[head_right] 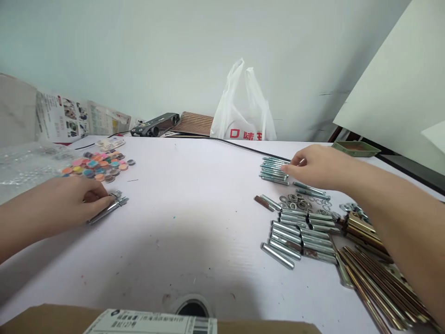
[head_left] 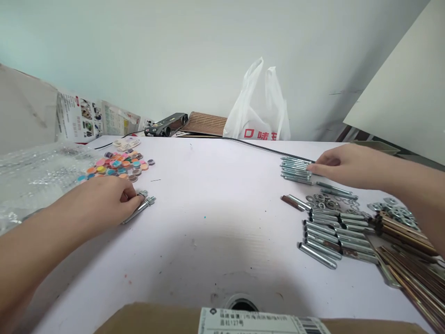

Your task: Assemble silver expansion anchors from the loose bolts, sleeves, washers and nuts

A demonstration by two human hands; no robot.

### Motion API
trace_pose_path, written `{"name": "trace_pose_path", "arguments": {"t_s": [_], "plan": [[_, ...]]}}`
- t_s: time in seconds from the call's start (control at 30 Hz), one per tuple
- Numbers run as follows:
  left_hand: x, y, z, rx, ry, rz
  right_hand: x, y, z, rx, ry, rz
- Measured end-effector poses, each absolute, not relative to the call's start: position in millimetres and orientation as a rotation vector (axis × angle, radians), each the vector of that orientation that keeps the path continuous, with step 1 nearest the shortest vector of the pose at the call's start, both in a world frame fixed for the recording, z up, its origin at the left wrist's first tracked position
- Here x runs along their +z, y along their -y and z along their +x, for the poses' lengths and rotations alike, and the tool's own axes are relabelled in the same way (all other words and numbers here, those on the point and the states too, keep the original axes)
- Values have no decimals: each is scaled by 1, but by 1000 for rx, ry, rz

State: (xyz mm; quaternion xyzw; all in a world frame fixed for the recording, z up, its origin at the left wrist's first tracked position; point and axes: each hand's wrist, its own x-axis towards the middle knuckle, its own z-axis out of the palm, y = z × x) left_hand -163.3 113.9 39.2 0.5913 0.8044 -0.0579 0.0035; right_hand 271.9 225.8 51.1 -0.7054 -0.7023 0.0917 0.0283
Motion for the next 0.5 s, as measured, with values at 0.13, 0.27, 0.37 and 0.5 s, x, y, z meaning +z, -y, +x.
{"name": "trace_pose_path", "arguments": {"t_s": [0.13, 0.27, 0.37, 0.5], "plan": [[38, -113, -162, -100, -2617, 1886, 33, -231, 271, 396, 2430, -2023], [40, -111, -141, 87, -2585, 2110, 20, -236, 273, 603, 2481, -1912], [41, -115, -115, 219, -2354, 2285, 16, -238, 275, 672, 2441, -1901], [40, -129, -78, 262, -2004, 2260, 14, -241, 275, 623, 2458, -1905]]}}
